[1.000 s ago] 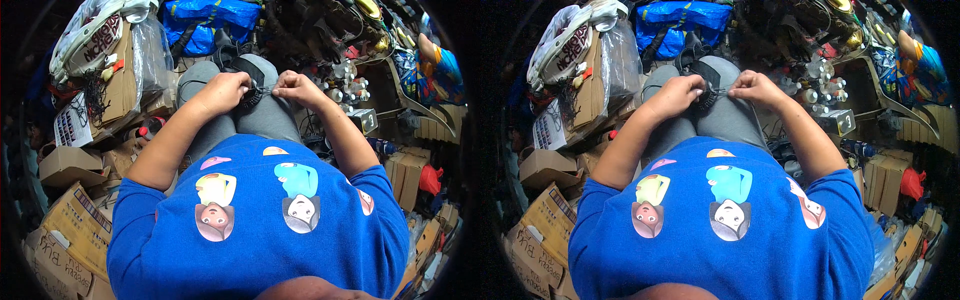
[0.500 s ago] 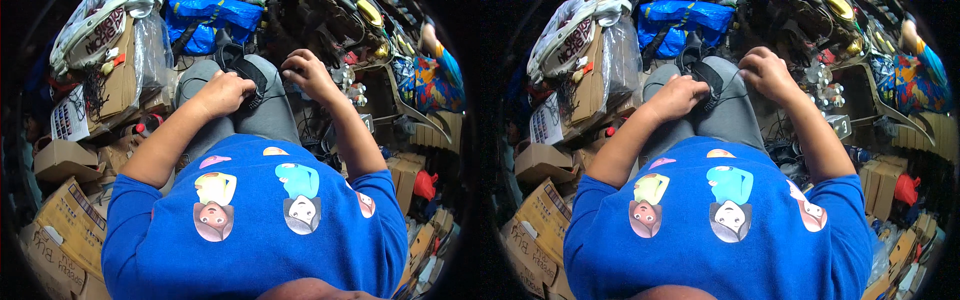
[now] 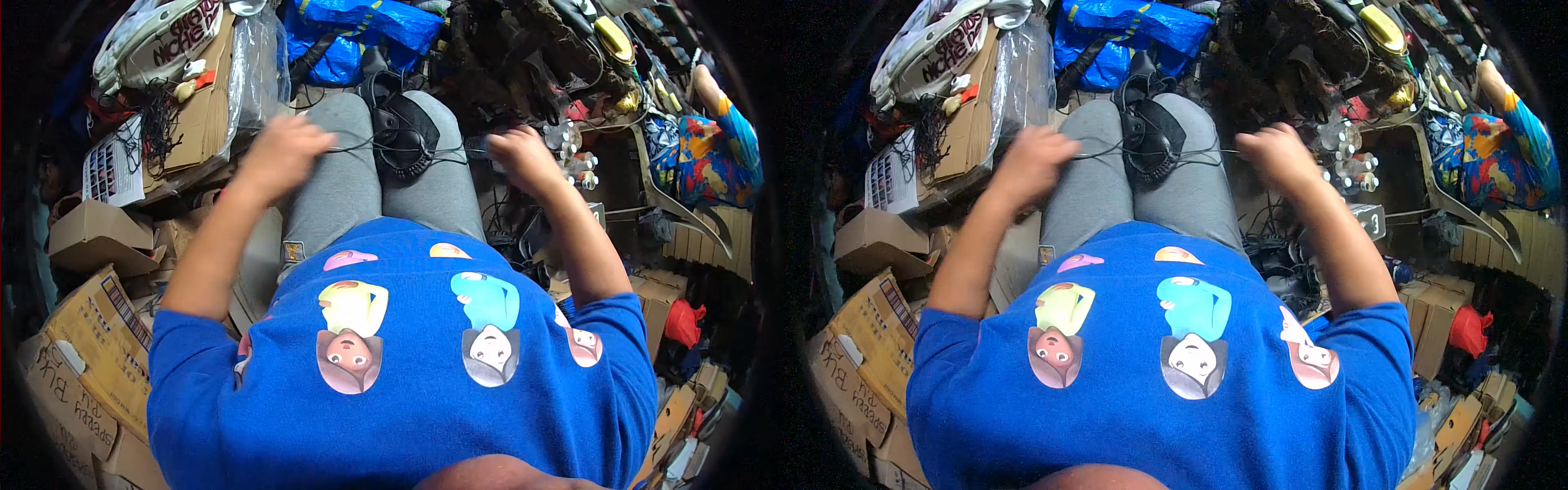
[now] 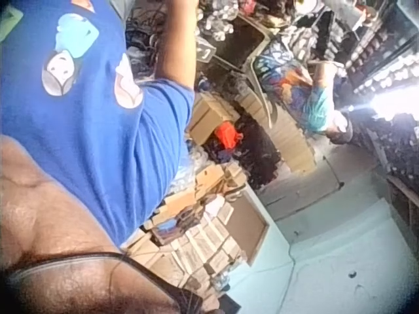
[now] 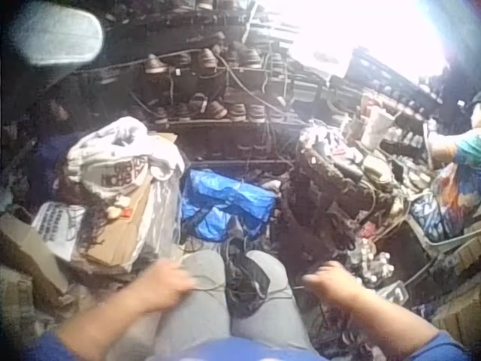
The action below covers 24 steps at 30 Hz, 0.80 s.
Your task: Hand stitching the upper or heel portion of a black leather shoe part.
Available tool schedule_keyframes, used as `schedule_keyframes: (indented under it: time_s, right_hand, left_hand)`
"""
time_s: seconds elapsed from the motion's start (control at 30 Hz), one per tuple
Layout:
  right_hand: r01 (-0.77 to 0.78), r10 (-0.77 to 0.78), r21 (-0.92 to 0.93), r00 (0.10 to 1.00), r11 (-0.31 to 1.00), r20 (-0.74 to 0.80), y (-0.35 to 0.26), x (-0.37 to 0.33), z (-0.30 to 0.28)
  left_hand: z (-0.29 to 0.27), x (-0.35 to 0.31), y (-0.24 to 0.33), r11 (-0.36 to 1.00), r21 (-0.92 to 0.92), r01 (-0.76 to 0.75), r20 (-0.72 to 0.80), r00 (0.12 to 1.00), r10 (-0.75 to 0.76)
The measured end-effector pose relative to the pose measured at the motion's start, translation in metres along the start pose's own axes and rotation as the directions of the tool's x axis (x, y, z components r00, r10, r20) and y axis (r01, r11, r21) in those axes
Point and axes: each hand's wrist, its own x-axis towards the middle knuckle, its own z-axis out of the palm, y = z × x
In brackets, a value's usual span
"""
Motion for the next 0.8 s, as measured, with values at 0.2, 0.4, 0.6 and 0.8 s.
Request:
schedule_keyframes:
  time_s: [0.2, 0.4, 0.6, 0.8]
  right_hand:
    - [-0.01, 0.499, 0.998, 0.866, -0.063, 0.04, 0.009, -0.013, -0.029]
    - [0.113, -0.038, 0.878, 0.988, -0.466, -0.148, -0.076, 0.046, -0.045]
    - [-0.292, 0.179, 0.632, 0.955, 0.718, 0.238, -0.02, -0.03, -0.018]
    - [-0.67, 0.664, 0.015, 0.739, 0.743, 0.116, 0.105, -0.183, 0.015]
  left_hand:
    - [-0.065, -0.007, -0.007, 0.473, -0.859, 0.199, -0.018, 0.91, -0.415]
    - [-0.049, 0.051, 0.075, -0.272, -0.951, -0.149, -0.176, 0.981, 0.077]
    - [-0.044, -0.018, -0.002, 0.889, -0.421, 0.18, 0.09, 0.984, -0.156]
    - [-0.108, -0.153, -0.125, 0.719, 0.082, 0.69, -0.244, 0.713, -0.657]
